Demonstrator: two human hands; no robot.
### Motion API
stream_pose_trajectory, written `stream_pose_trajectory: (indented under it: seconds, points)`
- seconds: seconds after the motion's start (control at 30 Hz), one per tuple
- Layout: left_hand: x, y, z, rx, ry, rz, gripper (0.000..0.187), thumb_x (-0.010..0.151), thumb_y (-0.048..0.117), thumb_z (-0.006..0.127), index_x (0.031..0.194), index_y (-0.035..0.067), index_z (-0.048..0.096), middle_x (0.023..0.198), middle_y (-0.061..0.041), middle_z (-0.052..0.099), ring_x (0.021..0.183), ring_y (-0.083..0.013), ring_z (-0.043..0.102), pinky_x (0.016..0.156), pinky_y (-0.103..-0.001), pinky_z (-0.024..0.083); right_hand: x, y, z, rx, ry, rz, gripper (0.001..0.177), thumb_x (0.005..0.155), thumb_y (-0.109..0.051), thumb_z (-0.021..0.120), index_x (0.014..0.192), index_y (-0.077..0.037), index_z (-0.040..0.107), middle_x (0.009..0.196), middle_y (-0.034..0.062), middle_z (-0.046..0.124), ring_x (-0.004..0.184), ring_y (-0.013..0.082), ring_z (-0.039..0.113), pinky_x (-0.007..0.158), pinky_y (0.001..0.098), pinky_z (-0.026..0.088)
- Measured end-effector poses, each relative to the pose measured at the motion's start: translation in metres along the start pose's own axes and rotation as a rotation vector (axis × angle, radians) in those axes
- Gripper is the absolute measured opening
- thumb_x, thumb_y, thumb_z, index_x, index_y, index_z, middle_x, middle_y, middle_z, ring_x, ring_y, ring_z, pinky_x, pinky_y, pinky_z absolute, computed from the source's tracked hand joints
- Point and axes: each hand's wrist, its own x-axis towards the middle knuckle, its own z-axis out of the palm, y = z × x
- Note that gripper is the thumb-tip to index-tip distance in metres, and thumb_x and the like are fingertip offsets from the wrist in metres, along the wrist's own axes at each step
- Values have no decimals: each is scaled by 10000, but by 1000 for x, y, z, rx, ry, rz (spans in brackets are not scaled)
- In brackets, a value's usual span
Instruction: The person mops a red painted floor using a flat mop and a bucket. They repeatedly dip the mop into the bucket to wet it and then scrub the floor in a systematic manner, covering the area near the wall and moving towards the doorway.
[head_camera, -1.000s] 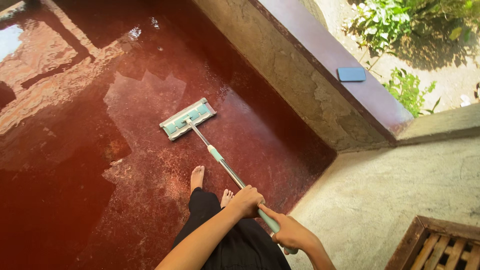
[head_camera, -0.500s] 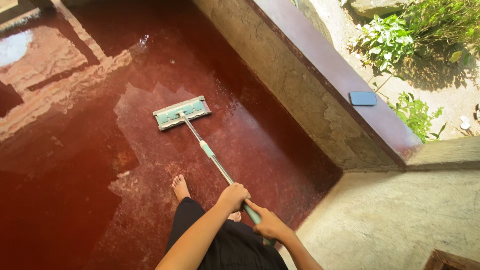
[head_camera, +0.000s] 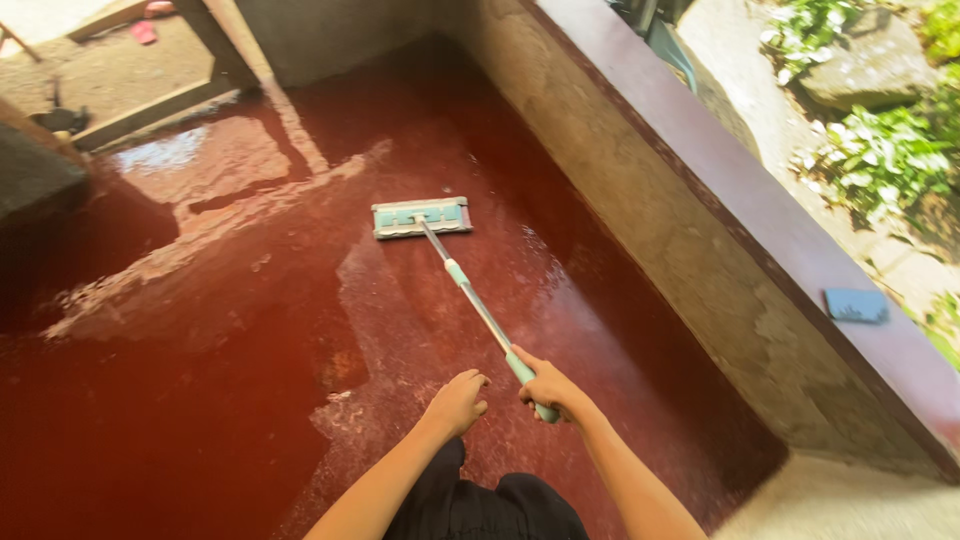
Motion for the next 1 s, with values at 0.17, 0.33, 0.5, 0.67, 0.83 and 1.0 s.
stream_pose_trajectory:
  seconds: [0.17,0.33,0.5,0.67,0.83,1.0]
  points:
    - [-17,-24,-55,-108,29,-152,381,881,140,643,1261,127,630,1329,-92,614,1247,-311,567,1012,-439,470,71,-55,26,21,-7,-43,955,846,110,583,1601,-417,329,746,89,600,516,143,527,429,326,482]
    - [-44,-24,-99,-198,75,-159,348,924,154,594,1270,133,622,1212,-126,659,1104,-321,668,941,-433,522,124,-106,34,3,10,-33,986,865,100,597,1633,-401,232,770,95,612,513,139,521,419,311,456]
    - [-55,-31,-101,-182,169,-116,326,898,137,625,1223,113,639,1194,-133,666,1132,-347,625,923,-457,511,118,-118,77,-257,-34,41,1071,888,29,594,1654,-373,-39,812,163,640,518,201,524,446,357,431]
    - [-64,-36,-70,-167,188,-79,327,886,126,622,1211,122,654,1181,-134,672,1133,-346,628,948,-454,501,76,-79,97,-398,-45,-12,1095,833,26,583,1645,-326,-61,859,188,684,593,256,662,508,417,520]
    - [-66,-15,-38,-142,95,-103,355,909,129,598,1263,122,623,1244,-128,654,1152,-325,639,981,-436,507,28,-49,57,-534,-82,-4,1118,818,21,592,1647,-333,-70,886,216,700,620,268,666,546,430,515]
    - [-68,22,5,-168,283,141,547,839,65,642,1364,37,494,1381,-183,531,1228,-373,554,981,-461,482,-10,2,40,-703,-110,-21,1113,797,-11,595,1648,-316,-53,966,259,721,737,311,714,666,449,579]
